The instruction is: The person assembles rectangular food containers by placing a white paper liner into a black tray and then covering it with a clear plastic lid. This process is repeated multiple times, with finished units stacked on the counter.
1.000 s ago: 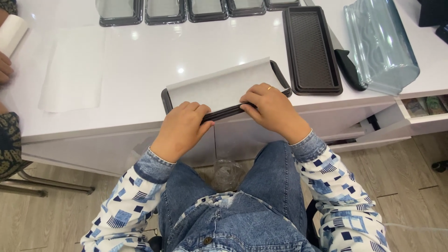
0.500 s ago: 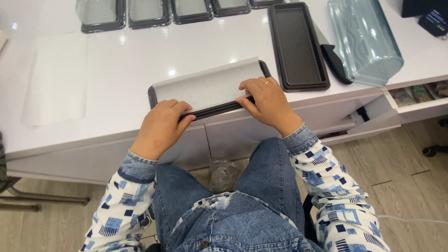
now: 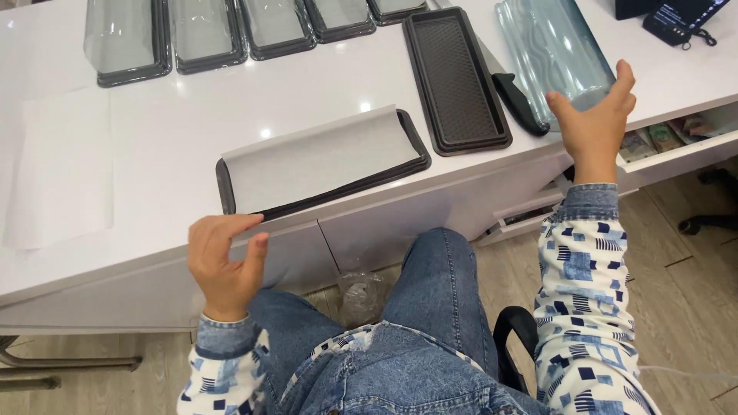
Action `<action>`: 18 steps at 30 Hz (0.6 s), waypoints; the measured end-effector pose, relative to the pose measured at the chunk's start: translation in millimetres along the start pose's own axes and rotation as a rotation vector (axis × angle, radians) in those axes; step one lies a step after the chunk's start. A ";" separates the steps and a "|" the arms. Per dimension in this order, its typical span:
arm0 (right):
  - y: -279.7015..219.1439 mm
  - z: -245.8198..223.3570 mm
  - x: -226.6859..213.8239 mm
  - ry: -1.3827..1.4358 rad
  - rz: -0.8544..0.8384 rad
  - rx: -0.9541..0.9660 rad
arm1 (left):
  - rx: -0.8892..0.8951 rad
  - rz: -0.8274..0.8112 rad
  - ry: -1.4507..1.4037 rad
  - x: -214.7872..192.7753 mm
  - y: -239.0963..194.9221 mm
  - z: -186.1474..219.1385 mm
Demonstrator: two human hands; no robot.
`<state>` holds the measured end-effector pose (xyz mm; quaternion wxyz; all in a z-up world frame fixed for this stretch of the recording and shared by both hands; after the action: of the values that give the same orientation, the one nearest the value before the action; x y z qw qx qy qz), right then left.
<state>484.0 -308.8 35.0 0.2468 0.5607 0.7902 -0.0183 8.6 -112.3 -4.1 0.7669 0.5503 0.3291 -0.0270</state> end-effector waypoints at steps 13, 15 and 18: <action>-90.1 31.4 -14.1 0.884 0.311 -0.422 | -0.085 -0.174 -0.635 23.8 5.0 124.4; -137.4 6.9 3.8 1.072 0.245 -0.607 | -0.108 -0.229 -0.737 30.8 9.7 150.7; -189.3 -18.8 34.4 1.056 0.253 -0.535 | -0.112 -0.430 -0.909 45.5 7.0 188.7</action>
<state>299.0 -343.0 -9.5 -0.0461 0.5021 0.7103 0.4912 136.6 -257.6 10.9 0.8380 0.3607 0.0689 -0.4036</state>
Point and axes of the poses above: each hand's wrist, its own y-axis towards the middle knuckle, its own x-axis out of the palm, z = x × y, the point moved 2 cm from there along y, towards the middle knuckle, and after that the axes turned 15 degrees about y, right-handed, at the moved point
